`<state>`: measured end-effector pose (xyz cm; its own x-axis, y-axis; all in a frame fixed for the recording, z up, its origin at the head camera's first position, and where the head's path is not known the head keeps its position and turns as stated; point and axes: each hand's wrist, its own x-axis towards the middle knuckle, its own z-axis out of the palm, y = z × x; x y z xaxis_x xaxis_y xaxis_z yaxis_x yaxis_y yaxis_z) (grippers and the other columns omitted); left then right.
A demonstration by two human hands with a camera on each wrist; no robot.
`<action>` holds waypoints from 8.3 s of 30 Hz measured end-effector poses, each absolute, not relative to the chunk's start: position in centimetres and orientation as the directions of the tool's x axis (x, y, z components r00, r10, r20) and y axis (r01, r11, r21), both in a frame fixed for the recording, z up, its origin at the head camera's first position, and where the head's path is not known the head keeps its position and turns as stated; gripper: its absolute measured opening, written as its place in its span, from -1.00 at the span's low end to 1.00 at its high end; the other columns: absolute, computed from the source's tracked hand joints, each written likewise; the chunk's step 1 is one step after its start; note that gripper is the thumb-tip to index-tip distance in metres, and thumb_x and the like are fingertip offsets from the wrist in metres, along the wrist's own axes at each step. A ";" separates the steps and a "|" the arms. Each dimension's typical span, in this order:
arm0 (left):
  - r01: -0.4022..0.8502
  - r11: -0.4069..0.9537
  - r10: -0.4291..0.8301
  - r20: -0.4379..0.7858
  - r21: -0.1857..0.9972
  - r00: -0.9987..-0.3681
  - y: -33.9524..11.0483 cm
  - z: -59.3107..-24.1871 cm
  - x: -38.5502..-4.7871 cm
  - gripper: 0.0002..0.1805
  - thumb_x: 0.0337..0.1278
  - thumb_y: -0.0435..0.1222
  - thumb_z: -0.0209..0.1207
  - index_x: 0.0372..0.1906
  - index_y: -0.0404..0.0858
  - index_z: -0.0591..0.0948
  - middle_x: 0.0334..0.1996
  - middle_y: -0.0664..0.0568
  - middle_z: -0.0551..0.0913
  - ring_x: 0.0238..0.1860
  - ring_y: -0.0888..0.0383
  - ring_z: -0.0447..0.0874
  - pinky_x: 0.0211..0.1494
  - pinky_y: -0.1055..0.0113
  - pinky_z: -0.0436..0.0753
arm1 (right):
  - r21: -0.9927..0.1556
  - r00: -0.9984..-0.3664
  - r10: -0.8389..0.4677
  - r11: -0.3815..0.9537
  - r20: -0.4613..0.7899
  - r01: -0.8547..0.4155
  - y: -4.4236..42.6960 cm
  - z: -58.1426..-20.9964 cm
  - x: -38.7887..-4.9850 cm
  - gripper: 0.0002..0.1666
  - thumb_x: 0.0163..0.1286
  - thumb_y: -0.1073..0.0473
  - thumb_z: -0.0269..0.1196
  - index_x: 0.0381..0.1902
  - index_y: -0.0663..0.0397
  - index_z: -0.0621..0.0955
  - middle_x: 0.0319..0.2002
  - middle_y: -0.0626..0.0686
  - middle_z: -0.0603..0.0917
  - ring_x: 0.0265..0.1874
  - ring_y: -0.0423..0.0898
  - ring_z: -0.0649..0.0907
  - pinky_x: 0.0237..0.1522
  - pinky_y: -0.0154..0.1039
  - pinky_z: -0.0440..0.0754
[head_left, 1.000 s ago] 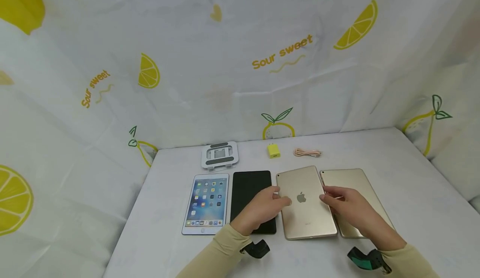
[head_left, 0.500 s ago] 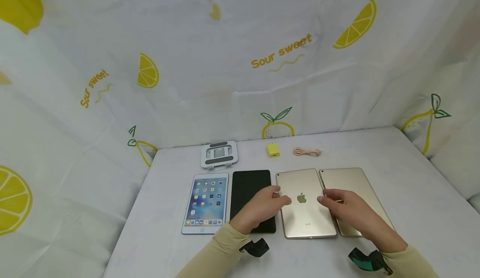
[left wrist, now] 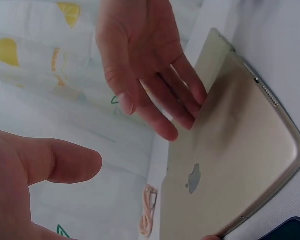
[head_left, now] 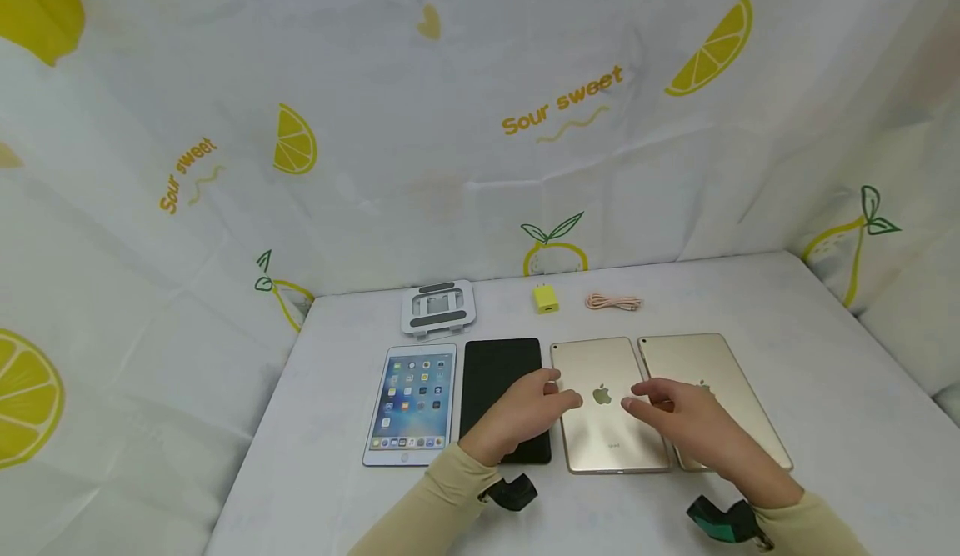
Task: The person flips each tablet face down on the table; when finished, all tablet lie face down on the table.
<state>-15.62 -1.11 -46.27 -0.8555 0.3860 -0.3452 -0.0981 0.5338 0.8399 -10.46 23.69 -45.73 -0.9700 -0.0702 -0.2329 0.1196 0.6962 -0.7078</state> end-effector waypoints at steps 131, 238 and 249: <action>-0.190 0.407 0.107 -0.253 0.894 -0.961 -12.2 -44.9 -16.7 -0.23 0.49 -0.01 0.20 0.63 -0.27 0.36 0.48 -0.25 0.52 0.27 -0.19 0.67 0.33 -0.19 0.70 | -0.688 -0.962 -0.187 0.726 -0.200 0.002 8.4 -45.9 -14.4 -0.01 0.43 -0.35 0.36 0.48 0.32 0.50 0.40 0.38 0.61 0.39 0.34 0.62 0.35 0.34 0.64; -0.211 0.367 0.324 -0.337 0.906 -0.884 -10.3 -46.9 -16.0 -0.35 0.46 -0.05 0.23 0.49 -0.30 0.53 0.35 -0.14 0.70 0.27 -0.14 0.72 0.44 -0.12 0.67 | -0.970 -0.964 -0.245 0.238 -0.106 0.047 14.5 -44.2 -13.8 -0.35 0.55 0.20 0.33 0.48 0.37 0.50 0.25 0.35 0.71 0.09 0.08 0.81 -0.05 -0.13 0.87; -0.237 0.371 0.322 -0.363 0.898 -0.874 -10.2 -47.0 -15.9 -0.34 0.47 -0.06 0.23 0.52 -0.27 0.51 0.36 -0.15 0.70 0.27 -0.15 0.73 0.46 -0.17 0.63 | -0.946 -0.971 -0.175 0.308 -0.162 0.102 15.4 -44.3 -13.8 -0.37 0.56 0.18 0.32 0.48 0.36 0.52 0.05 0.22 0.73 0.00 -0.01 0.78 -0.06 -0.14 0.87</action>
